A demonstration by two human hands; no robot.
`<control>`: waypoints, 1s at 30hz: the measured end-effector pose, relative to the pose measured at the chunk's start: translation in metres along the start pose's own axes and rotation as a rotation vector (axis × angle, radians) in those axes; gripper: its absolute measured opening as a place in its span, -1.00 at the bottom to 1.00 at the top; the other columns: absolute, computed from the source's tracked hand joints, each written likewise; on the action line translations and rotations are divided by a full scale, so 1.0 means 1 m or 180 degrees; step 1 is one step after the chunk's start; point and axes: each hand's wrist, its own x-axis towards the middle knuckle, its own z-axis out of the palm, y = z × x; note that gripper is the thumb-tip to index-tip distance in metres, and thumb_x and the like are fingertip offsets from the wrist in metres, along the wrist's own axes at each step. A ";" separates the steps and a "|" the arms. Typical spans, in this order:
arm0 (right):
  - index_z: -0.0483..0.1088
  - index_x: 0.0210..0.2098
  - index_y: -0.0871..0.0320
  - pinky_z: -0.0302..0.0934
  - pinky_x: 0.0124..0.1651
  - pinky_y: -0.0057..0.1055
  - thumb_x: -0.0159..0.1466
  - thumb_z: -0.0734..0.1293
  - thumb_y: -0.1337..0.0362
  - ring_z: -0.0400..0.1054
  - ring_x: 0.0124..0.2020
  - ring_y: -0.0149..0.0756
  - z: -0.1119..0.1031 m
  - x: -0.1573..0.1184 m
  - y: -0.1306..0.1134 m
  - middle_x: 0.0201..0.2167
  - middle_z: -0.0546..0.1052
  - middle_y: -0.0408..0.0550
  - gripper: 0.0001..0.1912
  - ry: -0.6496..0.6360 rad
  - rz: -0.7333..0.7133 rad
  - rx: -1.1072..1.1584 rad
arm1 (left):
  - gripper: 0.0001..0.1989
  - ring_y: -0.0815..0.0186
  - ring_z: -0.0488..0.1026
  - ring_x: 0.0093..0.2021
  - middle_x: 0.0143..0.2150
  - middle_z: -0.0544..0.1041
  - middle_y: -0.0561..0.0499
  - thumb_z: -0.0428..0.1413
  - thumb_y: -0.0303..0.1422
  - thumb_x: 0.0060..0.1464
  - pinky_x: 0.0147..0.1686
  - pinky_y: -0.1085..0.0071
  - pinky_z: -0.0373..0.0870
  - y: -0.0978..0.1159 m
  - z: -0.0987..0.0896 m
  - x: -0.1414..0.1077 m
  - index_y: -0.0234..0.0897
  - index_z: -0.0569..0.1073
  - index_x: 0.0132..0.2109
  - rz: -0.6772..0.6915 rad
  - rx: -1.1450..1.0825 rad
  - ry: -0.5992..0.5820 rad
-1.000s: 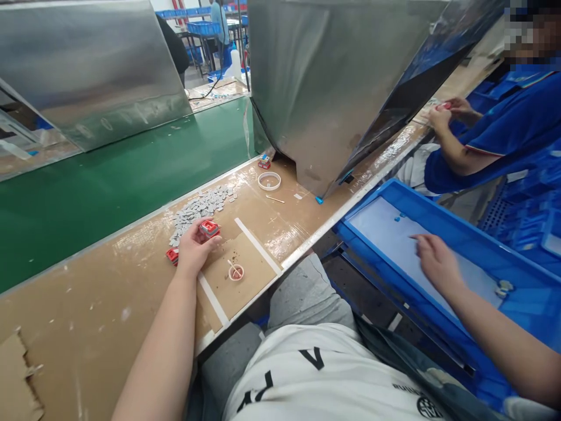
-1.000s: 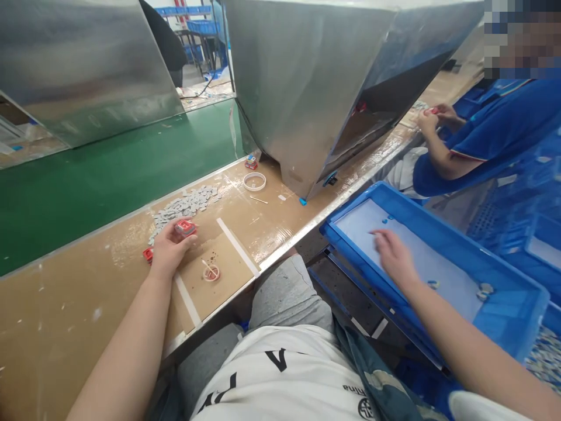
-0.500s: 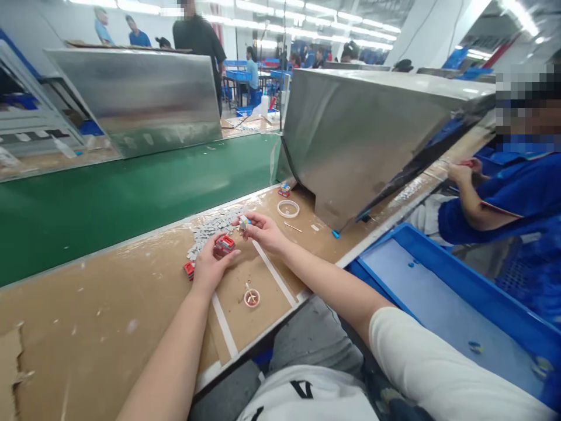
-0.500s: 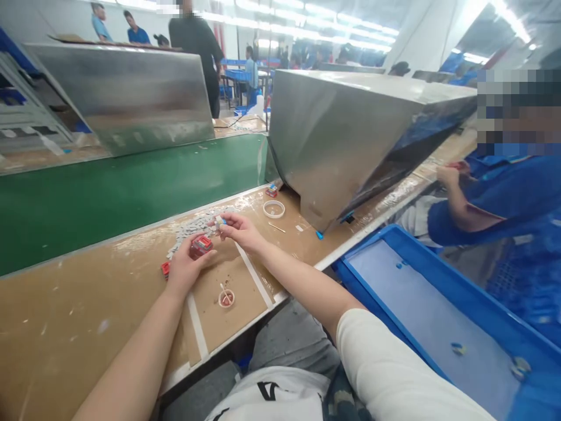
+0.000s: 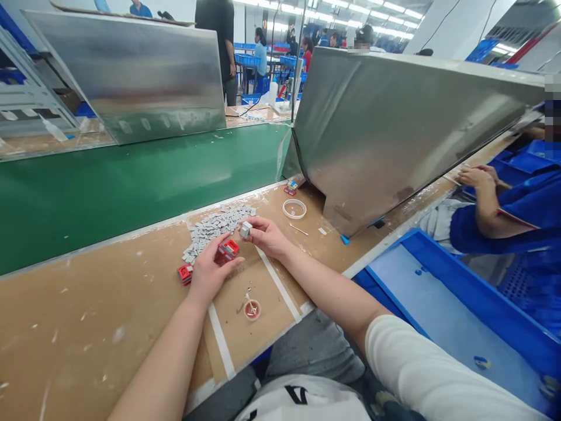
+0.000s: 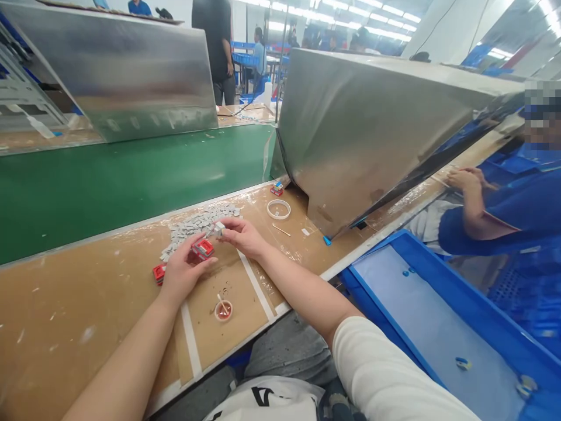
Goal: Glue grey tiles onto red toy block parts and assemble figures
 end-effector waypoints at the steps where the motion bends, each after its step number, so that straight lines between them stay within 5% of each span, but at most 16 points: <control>1: 0.67 -0.11 0.08 0.40 -0.24 -0.42 -0.02 0.75 -0.10 0.39 -0.34 -0.41 0.000 0.000 -0.001 -0.29 0.62 -0.13 -0.40 -0.0012 -0.0082 -0.0098 | -0.27 0.02 0.63 -0.03 0.09 0.66 -0.12 0.51 0.04 -0.02 -0.03 0.14 0.60 0.000 0.000 0.000 -0.10 0.57 0.24 -0.0083 -0.0158 -0.0023; 5: 0.70 -0.11 0.08 0.43 -0.13 -0.33 0.10 0.70 -0.10 0.42 -0.20 -0.32 0.000 -0.003 -0.011 -0.15 0.61 -0.04 -0.49 -0.0220 -0.0597 -0.0842 | -0.22 0.16 0.60 -0.21 -0.07 0.63 -0.07 0.57 0.07 -0.16 -0.23 0.27 0.60 0.000 0.000 -0.001 -0.13 0.51 0.12 -0.0274 -0.0994 -0.0239; 10: 0.73 0.01 0.02 0.48 0.05 -0.20 0.35 0.57 -0.05 0.48 -0.08 -0.24 -0.003 -0.011 -0.025 -0.06 0.60 0.02 -0.63 -0.0884 -0.1321 -0.1980 | -0.28 0.35 0.36 -0.50 -0.24 0.56 -0.01 0.44 0.21 0.04 -0.55 0.40 0.36 -0.002 -0.001 0.002 -0.16 0.50 0.12 -0.0224 -0.1386 -0.0833; 19: 0.69 0.11 0.12 0.51 0.09 -0.27 0.52 0.42 0.08 0.50 -0.04 -0.32 -0.010 -0.016 -0.032 -0.07 0.58 0.06 -0.67 -0.1487 -0.2209 -0.2821 | -0.23 0.44 0.16 -0.57 -0.42 0.36 0.12 0.14 0.39 0.23 -0.58 0.47 0.13 0.002 -0.003 0.001 -0.27 0.50 0.08 -0.0202 -0.1146 -0.1275; 30: 0.68 0.09 0.19 0.49 0.01 -0.31 0.51 0.42 0.11 0.52 -0.10 -0.31 -0.015 -0.015 -0.032 -0.14 0.60 0.07 -0.67 -0.1639 -0.2178 -0.3236 | -0.22 0.44 0.07 -0.53 -0.45 0.32 0.14 0.15 0.44 0.16 -0.55 0.50 -0.02 0.000 -0.003 0.004 -0.24 0.44 -0.05 -0.0755 -0.1293 -0.1459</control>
